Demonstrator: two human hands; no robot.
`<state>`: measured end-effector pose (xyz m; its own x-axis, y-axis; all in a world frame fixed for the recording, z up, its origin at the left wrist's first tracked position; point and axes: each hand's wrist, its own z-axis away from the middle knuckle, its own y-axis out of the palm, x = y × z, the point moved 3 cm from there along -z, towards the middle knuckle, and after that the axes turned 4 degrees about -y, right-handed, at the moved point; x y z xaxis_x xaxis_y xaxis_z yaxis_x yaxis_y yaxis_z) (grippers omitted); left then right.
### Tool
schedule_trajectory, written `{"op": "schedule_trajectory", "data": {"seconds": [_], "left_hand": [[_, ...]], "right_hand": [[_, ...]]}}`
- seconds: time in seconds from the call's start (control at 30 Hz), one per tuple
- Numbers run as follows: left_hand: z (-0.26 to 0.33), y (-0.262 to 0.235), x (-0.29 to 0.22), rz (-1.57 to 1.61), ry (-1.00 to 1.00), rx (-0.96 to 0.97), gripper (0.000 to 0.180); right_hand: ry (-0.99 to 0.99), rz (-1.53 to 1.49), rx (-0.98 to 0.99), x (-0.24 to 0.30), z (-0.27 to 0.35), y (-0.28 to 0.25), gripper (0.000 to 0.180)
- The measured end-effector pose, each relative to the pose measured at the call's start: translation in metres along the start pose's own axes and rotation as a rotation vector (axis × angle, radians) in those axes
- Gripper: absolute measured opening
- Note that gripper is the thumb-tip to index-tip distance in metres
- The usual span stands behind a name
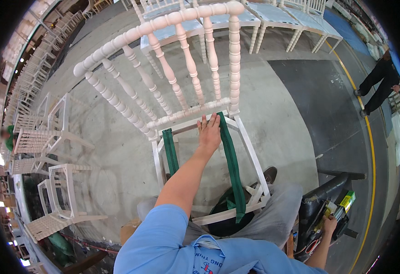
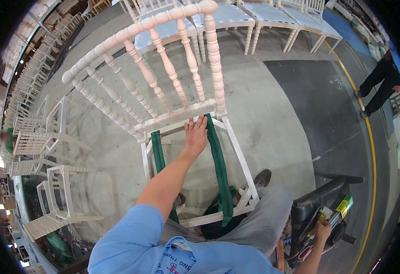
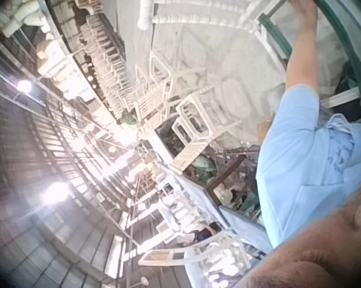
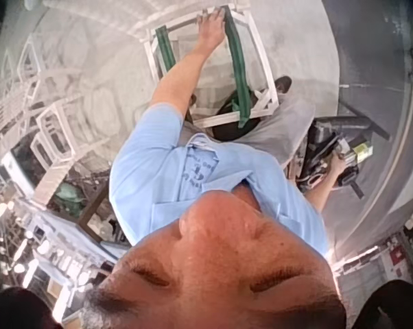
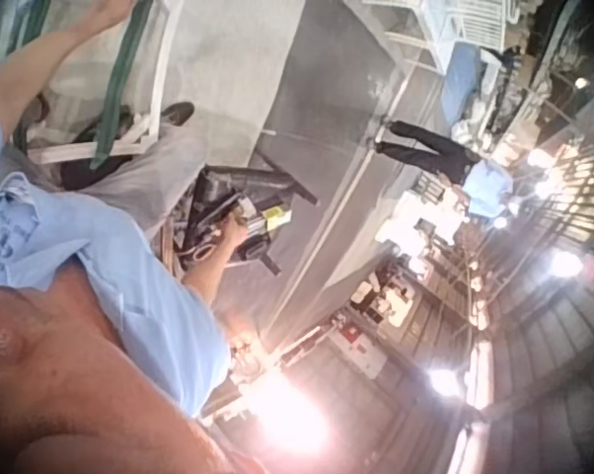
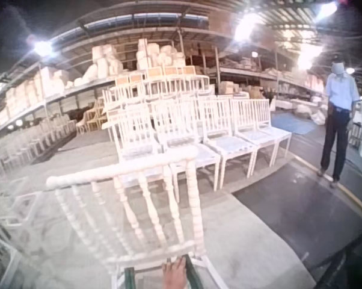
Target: The person attaches green webbing strips to the seat frame of a white wooden chair. They position each strip, staple it in place with a pneumatic stapler, and trim the excess with scissors, repeating the process for multiple strips.
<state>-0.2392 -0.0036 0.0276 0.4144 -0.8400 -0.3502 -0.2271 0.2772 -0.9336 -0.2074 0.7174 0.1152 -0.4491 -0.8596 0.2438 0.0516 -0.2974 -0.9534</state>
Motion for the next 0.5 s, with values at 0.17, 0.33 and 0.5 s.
{"op": "schedule_trajectory", "data": {"seconds": [0.17, 0.33, 0.5], "left_hand": [[-0.006, -0.002, -0.003, -0.005, 0.011, 0.004, 0.06], [0.002, 0.002, 0.005, 0.003, 0.01, -0.008, 0.06], [-0.002, 0.004, -0.002, 0.073, 0.002, 0.01, 0.06]], "right_hand": [[0.146, -0.501, 0.173, 0.0, -0.009, -0.004, 0.037], [-0.053, -0.484, 0.152, 0.041, 0.012, -0.02, 0.045], [-0.37, -0.533, -0.002, 0.125, 0.025, -0.055, 0.051]]}}
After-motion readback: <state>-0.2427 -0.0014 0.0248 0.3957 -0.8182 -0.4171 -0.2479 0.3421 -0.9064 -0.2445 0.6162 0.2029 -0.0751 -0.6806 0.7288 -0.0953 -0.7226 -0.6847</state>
